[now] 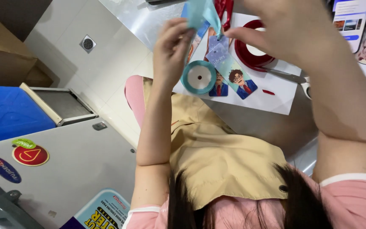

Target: The person ties red and light blue ribbons onto illustrated tags. They cut ribbon lengths with scissors, thread the ribbon through the tag hole, and tie a knot to secure it.

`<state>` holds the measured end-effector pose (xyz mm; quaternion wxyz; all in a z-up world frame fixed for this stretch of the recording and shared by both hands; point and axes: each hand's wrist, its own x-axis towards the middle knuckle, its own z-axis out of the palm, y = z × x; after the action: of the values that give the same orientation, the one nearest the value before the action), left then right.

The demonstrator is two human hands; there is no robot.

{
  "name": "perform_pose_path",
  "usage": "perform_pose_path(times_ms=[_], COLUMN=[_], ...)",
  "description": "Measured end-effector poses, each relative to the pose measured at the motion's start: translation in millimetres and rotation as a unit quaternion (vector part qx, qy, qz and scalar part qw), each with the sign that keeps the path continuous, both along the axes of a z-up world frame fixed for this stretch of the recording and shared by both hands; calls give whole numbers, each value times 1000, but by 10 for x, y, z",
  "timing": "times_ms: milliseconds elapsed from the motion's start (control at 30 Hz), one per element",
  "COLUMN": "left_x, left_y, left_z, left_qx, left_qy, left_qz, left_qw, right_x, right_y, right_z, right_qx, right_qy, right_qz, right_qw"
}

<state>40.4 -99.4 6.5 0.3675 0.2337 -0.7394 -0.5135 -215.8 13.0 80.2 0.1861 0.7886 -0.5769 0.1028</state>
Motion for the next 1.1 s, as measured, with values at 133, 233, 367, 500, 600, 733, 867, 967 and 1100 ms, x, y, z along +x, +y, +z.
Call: perform_pose_path(times_ms=[133, 233, 367, 500, 600, 733, 867, 967, 1100], left_x=[336, 501, 507, 394, 290, 195, 116, 40, -32], left_y=[-133, -70, 72, 255, 421, 605, 647, 670, 693], left_z=[-403, -419, -286, -226, -154, 131, 149, 105, 67], left_qx=[34, 99, 204, 235, 270, 248, 199, 279, 224], left_qy=[90, 110, 153, 195, 209, 159, 99, 152, 120], left_qz=[215, 276, 256, 197, 173, 125, 103, 68, 91], left_qw=[972, 950, 932, 932, 924, 947, 969, 946, 963], right_x=[-285, -617, -797, -589, -641, -653, -545, -679, -672], right_y=[771, 1311, 1849, 1888, 2071, 2212, 2102, 2131, 2092], right_z=[14, -508, -972, -862, -982, -1018, -794, -918, -996], right_qx=[125, 290, 413, 429, 349, 252, 306, 254, 234], right_qy=[70, 140, 91, 5, -70, -16, -81, -11, 14], right_qz=[-102, -247, -349, -401, -393, -332, -356, -330, -329], right_qw=[984, 914, 836, 809, 847, 909, 879, 909, 915])
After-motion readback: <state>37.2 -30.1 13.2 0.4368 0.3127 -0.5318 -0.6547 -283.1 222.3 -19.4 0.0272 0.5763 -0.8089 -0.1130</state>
